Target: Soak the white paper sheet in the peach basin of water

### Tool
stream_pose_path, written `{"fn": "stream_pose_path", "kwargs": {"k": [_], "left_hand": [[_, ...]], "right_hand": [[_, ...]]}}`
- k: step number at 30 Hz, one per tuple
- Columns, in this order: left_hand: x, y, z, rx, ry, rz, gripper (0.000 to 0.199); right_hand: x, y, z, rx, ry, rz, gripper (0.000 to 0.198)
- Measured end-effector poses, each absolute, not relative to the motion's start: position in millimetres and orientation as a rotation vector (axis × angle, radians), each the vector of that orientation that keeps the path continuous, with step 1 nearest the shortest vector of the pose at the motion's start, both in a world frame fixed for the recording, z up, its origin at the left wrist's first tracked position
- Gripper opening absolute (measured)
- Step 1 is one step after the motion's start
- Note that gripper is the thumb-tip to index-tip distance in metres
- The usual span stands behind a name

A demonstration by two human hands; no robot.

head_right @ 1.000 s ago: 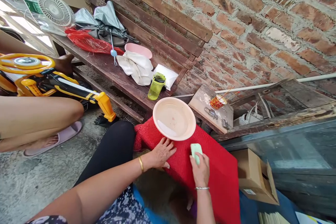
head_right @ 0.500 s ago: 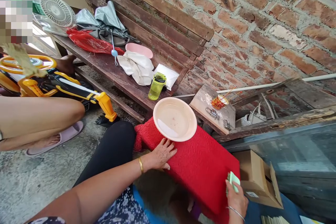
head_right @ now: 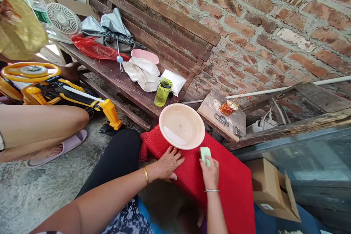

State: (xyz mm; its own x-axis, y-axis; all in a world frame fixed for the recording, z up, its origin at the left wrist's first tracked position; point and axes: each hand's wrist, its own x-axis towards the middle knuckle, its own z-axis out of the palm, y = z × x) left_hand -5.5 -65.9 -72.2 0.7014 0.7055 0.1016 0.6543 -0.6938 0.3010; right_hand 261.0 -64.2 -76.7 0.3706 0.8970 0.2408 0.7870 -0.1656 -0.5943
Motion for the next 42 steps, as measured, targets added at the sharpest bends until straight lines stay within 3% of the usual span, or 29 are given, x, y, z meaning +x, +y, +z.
{"fn": "stream_pose_path", "kwargs": {"k": [5, 12, 17, 21, 28, 33, 36, 42], "left_hand": [[-6.9, -66.2, -73.1, 2.673, 1.088, 0.295, 0.086], [-5.7, -65.1, -75.7, 2.673, 1.079, 0.274, 0.090], [-3.0, -64.1, -79.9, 2.700, 1.081, 0.328, 0.090], [-1.6, -63.4, -80.2, 2.705, 1.076, 0.336, 0.091], [-2.3, -64.4, -81.7, 2.701, 1.080, 0.342, 0.092], [-5.5, -65.0, -77.0, 2.659, 1.085, 0.325, 0.094], [-7.6, -65.5, -71.1, 2.639, 1.079, 0.294, 0.093], [-8.1, -65.3, -71.3, 2.614, 1.074, 0.282, 0.093]], "right_hand": [[243.3, -54.5, -77.5, -1.922, -1.866, 0.197, 0.050], [378.3, -80.9, -79.7, -2.451, -1.267, 0.090, 0.065], [445.5, -114.1, -64.8, -2.558, -0.932, 0.080, 0.055], [429.3, -114.6, -47.6, -2.533, -0.981, 0.097, 0.055], [307.3, -63.5, -56.2, -2.302, -1.334, 0.167, 0.071], [239.4, -38.3, -80.9, -2.090, -1.674, 0.238, 0.052], [242.5, -36.6, -85.5, -2.101, -1.718, 0.228, 0.047], [340.8, -59.8, -66.6, -2.385, -1.439, 0.036, 0.058]]}}
